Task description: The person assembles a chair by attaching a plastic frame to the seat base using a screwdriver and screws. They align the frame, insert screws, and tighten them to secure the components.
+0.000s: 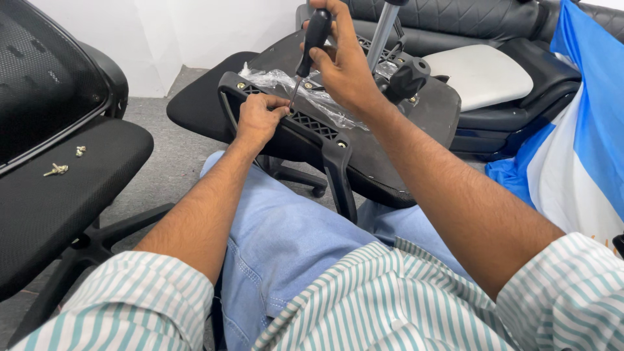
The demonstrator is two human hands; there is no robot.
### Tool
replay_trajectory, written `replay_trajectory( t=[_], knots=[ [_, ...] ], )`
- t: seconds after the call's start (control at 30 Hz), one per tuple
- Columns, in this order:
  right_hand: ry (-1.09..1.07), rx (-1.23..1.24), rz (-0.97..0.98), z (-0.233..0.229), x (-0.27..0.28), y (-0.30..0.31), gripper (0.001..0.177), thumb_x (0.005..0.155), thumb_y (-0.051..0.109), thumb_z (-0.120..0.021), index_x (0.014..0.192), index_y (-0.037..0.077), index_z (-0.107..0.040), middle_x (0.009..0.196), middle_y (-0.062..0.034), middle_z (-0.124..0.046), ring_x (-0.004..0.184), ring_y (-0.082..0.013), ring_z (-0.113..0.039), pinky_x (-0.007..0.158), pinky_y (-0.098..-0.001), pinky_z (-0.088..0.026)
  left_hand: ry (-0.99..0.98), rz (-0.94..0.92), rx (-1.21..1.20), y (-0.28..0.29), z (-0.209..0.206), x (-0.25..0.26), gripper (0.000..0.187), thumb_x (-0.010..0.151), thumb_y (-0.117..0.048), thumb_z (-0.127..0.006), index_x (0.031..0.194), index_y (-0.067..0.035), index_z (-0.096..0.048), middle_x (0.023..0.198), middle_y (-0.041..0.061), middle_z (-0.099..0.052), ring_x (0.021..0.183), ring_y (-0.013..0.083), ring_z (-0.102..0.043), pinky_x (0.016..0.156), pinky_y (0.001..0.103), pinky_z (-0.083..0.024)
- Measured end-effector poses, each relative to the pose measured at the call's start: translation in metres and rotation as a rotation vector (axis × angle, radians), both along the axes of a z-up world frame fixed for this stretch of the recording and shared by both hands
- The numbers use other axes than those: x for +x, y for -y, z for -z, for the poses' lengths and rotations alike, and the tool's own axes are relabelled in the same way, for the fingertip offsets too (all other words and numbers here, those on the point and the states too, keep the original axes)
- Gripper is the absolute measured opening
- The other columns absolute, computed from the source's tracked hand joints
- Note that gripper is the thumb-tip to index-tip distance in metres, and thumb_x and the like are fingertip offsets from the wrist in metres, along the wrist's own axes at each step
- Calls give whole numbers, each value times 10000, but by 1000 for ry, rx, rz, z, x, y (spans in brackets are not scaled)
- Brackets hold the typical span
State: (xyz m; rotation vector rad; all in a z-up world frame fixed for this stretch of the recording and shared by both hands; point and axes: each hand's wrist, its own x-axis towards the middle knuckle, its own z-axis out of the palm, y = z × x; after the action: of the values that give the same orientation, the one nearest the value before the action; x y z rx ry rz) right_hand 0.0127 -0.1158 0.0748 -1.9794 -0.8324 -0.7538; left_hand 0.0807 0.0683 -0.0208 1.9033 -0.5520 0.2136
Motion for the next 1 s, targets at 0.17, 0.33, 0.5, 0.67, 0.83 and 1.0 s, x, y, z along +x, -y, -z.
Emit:
replay_trajectory(
  t=[0.17, 0.33, 0.5, 0.67, 0.83, 1.0],
  knots=[
    [-25, -15, 8, -3, 4, -2, 588, 1101, -109, -492, 1542, 215, -278, 1467, -203, -526, 1342, -281, -671, 1107, -407, -575, 5, -21, -28, 2, 2, 1, 198, 888, -168, -755, 1076, -131, -807, 993, 78, -802, 907, 161, -754, 860, 308, -566],
    [4, 21, 26, -2, -1, -9, 591, 1081, -62, -543, 1549, 220, -317, 1428, -190, -546, 1291, -268, -672, 1090, -388, -599, 49, -30, -36, 4, 7, 2, 192, 881, -152, -761, 1065, -136, -811, 988, 91, -797, 895, 176, -754, 843, 314, -559],
    [86, 85, 282, -5, -7, -20, 459, 1031, 205, -759, 1426, 178, -527, 1340, -166, -528, 1170, -204, -661, 945, -334, -638, 67, -49, -27, 4, 14, -1, 187, 888, -159, -760, 1067, -131, -808, 987, 106, -796, 885, 197, -758, 829, 329, -552],
    [100, 49, 437, -6, -7, -22, 311, 980, 279, -792, 1256, 169, -701, 1069, -91, -630, 929, -127, -665, 838, -268, -618, 92, -64, 12, 0, 27, -3, 196, 894, -147, -757, 1081, -112, -802, 1003, 115, -791, 894, 204, -751, 838, 333, -546],
    [226, 38, 439, 9, -4, -14, 302, 973, 231, -791, 1241, 137, -690, 981, -21, -693, 878, -103, -664, 817, -270, -600, -19, -36, -63, -4, 33, -6, 203, 896, -124, -752, 1093, -100, -797, 968, 64, -798, 809, 129, -721, 774, 276, -558],
    [221, 105, 400, 11, 3, -11, 288, 976, 201, -775, 1233, 119, -674, 970, -10, -706, 893, -90, -704, 828, -261, -611, -136, -14, -107, -5, 29, -10, 193, 926, -95, -728, 1106, -111, -796, 899, 11, -785, 673, 57, -627, 647, 231, -531]
  ],
)
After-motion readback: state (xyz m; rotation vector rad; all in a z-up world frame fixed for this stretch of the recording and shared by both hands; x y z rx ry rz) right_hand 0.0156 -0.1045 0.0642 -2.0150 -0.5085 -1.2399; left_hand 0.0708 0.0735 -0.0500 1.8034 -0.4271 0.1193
